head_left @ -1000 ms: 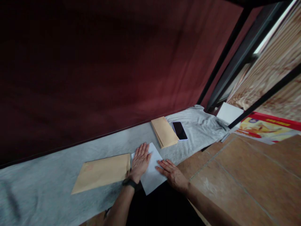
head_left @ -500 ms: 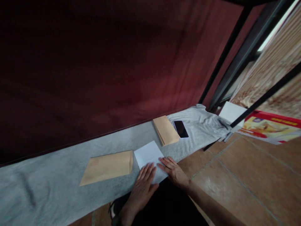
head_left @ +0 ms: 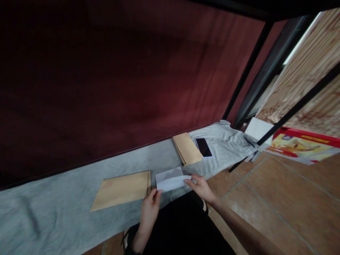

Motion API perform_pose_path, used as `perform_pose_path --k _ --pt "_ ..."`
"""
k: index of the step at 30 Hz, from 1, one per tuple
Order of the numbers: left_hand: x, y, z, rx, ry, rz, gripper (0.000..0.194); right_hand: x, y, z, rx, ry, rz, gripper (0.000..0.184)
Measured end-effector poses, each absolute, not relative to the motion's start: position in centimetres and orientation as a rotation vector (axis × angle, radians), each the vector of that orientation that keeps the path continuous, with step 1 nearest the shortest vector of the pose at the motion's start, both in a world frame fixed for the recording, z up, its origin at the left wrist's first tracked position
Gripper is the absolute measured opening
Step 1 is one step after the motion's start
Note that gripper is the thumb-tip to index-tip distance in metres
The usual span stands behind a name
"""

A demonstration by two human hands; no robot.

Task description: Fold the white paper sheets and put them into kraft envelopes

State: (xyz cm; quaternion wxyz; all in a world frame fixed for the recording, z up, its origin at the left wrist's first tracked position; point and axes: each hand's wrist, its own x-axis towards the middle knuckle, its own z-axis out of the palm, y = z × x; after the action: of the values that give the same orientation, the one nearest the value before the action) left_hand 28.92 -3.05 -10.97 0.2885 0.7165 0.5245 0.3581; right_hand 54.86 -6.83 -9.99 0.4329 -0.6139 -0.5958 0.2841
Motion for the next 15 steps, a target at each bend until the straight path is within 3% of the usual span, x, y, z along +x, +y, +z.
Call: perform_pose_path --k 6,10,15 --pt "30.3 -2.8 -6.5 1.651 1.436 1.203 0.034 54.0 -3.5 -6.3 -1.427 -1.233 0.637 0.039" --pt "31.7 0.7 -6.3 1.674 1.463 1.204 0.029 53.7 0.1 -5.3 -1.459 -1.308 0.523 0.030" --pt "32.8 4.5 -10.1 1.722 1.727 1.037 0.020 51.1 0.7 -8.1 -1.576 -1.620 0.172 0.056"
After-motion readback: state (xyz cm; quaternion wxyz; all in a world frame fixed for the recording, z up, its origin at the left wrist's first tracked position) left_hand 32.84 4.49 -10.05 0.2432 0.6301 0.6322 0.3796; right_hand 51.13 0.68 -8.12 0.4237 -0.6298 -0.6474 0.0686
